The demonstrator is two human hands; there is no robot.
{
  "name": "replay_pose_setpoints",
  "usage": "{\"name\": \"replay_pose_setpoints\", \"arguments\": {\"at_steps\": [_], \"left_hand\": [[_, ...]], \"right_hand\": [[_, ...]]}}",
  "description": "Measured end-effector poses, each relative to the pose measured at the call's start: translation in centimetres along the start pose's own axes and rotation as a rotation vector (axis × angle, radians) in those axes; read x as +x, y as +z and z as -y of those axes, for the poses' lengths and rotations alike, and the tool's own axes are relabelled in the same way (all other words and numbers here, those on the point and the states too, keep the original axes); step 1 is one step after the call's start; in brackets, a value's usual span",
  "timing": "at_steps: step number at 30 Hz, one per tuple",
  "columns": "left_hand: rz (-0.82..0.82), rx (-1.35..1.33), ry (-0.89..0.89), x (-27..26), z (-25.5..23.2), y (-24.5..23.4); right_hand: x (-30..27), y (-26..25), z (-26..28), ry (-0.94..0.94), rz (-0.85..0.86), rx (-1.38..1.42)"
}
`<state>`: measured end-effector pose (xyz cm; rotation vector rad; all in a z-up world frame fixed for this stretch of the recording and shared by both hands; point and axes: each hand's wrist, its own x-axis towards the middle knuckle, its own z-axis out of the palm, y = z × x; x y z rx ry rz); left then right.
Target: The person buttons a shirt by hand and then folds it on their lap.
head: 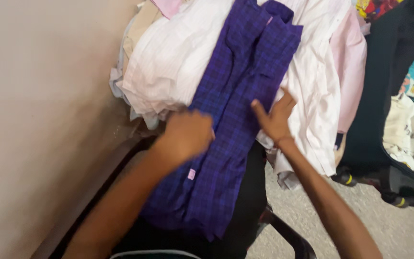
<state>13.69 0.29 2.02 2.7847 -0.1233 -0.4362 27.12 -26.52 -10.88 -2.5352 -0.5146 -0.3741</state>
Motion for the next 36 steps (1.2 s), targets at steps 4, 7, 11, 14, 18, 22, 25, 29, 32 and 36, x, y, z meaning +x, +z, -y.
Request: {"name": "replay_pose_setpoints", "arguments": {"at_steps": [4, 7, 11, 14, 18, 22, 25, 29, 32, 36], "left_hand": [[0.073, 0.112, -0.014, 8.3, 2.6, -2.1], [0.264, 0.194, -0.013, 8.0, 3.5, -1.7], [0.35, 0.073, -0.041, 3.2, 5.3, 0.5], [0.148, 0.024, 0.032, -2.5, 6.1, 3.6], [0.004, -0.46, 0.057, -8.8, 5.7, 8.5], [-0.065, -0.542, -0.059, -12.3, 5.7, 11.3], [0.006, -0.683, -0.267, -12.8, 6.4, 12.0], [0.079, -0.863, -0.4, -13.2, 6.5, 11.6], [0.12, -0.976, -0.4, -13.6, 5.6, 10.3], [0.201, -1.157, -0.422, -15.3, 4.0, 7.8]], "right_hand": [[-9.0, -3.4, 5.6, 0.157, 0.167, 0.34], [-13.9, -6.4, 8.8, 0.44, 0.42, 0.647], [-18.1, -8.4, 12.3, 0.64, 0.571, 0.758], [-20.0, -9.9, 14.9, 0.614, 0.601, 0.676], [-21.3, -12.0, 17.2, 0.414, 0.635, 0.362], [-20.9, -12.6, 18.5, 0.516, 0.654, 0.261], [-20.6, -12.5, 18.9, 0.409, 0.537, 0.353], [-20.7, -12.1, 19.0, 0.409, 0.612, 0.362], [-20.8, -12.0, 18.5, 0.387, 0.607, 0.403], [-21.5, -13.7, 17.6, 0.39, 0.522, 0.647]]}}
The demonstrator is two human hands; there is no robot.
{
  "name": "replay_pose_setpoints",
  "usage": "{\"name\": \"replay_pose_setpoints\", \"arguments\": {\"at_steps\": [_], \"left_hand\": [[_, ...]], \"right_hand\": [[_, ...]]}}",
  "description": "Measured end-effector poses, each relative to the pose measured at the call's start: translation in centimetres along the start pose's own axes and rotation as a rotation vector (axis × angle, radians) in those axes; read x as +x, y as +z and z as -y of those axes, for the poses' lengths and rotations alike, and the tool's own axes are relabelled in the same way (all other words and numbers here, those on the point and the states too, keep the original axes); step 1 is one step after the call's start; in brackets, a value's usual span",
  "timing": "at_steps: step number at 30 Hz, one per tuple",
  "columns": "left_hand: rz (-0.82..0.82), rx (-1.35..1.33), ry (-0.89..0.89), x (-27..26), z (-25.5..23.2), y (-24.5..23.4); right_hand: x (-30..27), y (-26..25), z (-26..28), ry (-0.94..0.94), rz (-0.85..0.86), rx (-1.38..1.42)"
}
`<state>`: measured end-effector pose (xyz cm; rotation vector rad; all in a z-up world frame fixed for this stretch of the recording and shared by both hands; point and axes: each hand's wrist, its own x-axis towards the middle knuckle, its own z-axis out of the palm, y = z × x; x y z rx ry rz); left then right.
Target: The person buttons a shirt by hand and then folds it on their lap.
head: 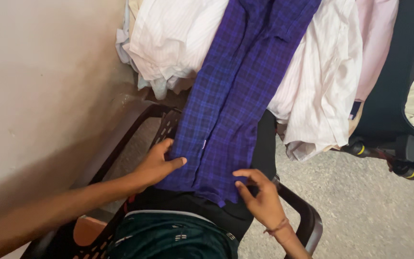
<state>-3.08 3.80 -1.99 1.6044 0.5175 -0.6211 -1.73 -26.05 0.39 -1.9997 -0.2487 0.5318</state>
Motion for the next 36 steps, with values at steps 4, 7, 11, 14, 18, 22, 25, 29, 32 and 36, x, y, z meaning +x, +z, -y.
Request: {"name": "replay_pose_setpoints", "arguments": {"at_steps": [4, 7, 11, 14, 18, 22, 25, 29, 32, 36], "left_hand": [[0.105, -0.121, -0.062, -2.2, -2.6, -0.4], [0.162, -0.206, -0.114, -3.5, -3.6, 0.0], [0.226, -0.131, -0.201, -3.8, -2.9, 0.4], [0.226, -0.009, -0.177, -3.3, -1.3, 0.8], [0.199, 0.34, -0.135, -2.9, -0.1, 0.9], [0.273, 0.444, -0.106, -4.0, -1.0, 0.2], [0.353, 0.464, 0.075, -4.9, -2.2, -0.6], [0.597, 0.851, -0.054, -5.4, -2.8, -1.6], [0.566, 1.131, 0.271, -5.3, -1.4, -1.6], [0.369, 1.206, 0.63, -5.1, -0.2, -1.7]], "right_hand": [[-2.2, -1.4, 0.0, 0.254, -0.066, 0.396], [-4.3, -2.1, 0.3, 0.265, -0.124, 0.332], [-6.2, -1.4, 0.6, 0.21, -0.156, 0.24], [-6.5, -0.1, -0.1, 0.326, -0.139, 0.275], [-6.2, 0.2, -1.1, 0.465, -0.091, 0.077], [-5.6, -0.5, -1.1, 0.428, -0.013, -0.088], [-5.5, -1.6, -0.1, 0.206, 0.149, -0.054], [-5.2, -2.4, 0.7, 0.447, 0.429, -0.27], [-5.5, -2.2, 0.4, 0.356, 0.433, -0.654], [-5.3, -2.3, 0.2, 0.172, 0.369, -0.91]]}}
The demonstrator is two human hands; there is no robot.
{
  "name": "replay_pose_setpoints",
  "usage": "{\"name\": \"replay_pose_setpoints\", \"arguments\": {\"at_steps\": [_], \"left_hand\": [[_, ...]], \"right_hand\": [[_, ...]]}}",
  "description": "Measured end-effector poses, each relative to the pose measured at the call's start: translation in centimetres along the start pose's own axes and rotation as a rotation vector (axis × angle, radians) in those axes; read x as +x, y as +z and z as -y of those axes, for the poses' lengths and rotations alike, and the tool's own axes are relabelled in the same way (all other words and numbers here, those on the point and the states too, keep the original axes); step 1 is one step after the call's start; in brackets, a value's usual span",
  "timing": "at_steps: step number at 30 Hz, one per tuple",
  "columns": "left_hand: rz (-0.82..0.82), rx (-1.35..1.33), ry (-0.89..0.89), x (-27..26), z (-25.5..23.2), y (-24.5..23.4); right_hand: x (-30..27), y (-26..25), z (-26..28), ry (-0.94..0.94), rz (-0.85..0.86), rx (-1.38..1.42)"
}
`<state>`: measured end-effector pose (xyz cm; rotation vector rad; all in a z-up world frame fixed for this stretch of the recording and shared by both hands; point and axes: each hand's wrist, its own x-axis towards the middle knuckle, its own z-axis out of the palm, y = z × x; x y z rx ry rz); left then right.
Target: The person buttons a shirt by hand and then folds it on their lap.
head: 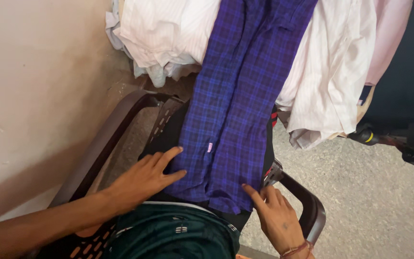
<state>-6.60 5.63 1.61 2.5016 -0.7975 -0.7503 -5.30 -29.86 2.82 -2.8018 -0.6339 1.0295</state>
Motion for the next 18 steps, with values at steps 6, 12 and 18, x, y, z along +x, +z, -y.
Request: {"name": "replay_pose_setpoints", "arguments": {"at_steps": [6, 12, 18], "left_hand": [[-0.099, 0.072, 0.288, 0.5, 1.1, 1.9], [-0.044, -0.113, 0.188, 1.2, 1.5, 2.5], [0.026, -0.186, 0.235, 0.6, 1.8, 1.8]], "right_hand": [[1.4, 0.5, -0.9, -0.522, -0.295, -0.18], [2.1, 0.9, -1.5, -0.629, -0.304, -0.161], [1.1, 1.9, -1.5, -0.652, -0.291, -0.101]]}}
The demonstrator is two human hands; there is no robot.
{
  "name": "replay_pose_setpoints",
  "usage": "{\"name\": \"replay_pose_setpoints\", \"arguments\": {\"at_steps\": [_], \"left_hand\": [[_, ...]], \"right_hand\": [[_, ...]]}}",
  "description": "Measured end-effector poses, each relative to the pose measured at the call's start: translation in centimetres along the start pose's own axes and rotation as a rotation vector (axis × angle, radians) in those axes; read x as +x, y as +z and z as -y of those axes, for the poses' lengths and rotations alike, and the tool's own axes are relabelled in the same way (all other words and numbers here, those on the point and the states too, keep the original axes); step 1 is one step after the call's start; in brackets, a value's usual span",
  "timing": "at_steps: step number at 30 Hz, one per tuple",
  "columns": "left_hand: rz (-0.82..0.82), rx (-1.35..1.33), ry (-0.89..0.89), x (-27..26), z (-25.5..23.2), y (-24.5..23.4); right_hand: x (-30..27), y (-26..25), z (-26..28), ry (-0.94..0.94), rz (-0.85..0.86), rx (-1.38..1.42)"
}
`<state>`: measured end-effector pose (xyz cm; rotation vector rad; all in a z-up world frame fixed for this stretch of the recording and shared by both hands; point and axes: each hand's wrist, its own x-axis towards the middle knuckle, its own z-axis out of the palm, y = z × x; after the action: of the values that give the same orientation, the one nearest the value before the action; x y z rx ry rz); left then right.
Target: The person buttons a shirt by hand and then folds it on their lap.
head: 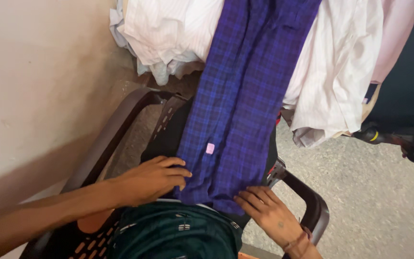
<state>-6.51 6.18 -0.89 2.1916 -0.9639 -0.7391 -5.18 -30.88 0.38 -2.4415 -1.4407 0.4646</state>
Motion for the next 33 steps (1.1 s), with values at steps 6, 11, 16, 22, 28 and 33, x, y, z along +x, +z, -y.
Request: {"name": "replay_pose_setpoints", "arguments": {"at_steps": [6, 11, 16, 22, 28, 33], "left_hand": [[0.163, -0.301, -0.017, -0.1, -1.8, -1.7], [0.206, -0.468, 0.025, 0.2, -1.6, -4.0], [-0.015, -0.581, 0.157, 2.5, 1.0, -5.6], [-0.242, -0.886, -0.119, 8.0, 8.1, -7.4], [-0.335, -1.1, -0.474, 14.5, 14.0, -10.5], [-0.37, -1.107, -0.668, 15.7, 13.8, -11.4]], "right_hand": [[-0.7, -1.1, 1.7, -0.006, 0.088, 0.198], [0.2, -3.1, 1.5, 0.079, 0.076, 0.392], [2.3, -6.2, -2.2, 0.035, -0.058, 0.404], [6.5, -8.9, -10.6, 0.114, -0.173, 0.543], [11.5, -7.4, -18.2, 0.372, -0.178, 0.702], [12.8, -6.3, -19.0, 0.55, -0.169, 0.702]]}}
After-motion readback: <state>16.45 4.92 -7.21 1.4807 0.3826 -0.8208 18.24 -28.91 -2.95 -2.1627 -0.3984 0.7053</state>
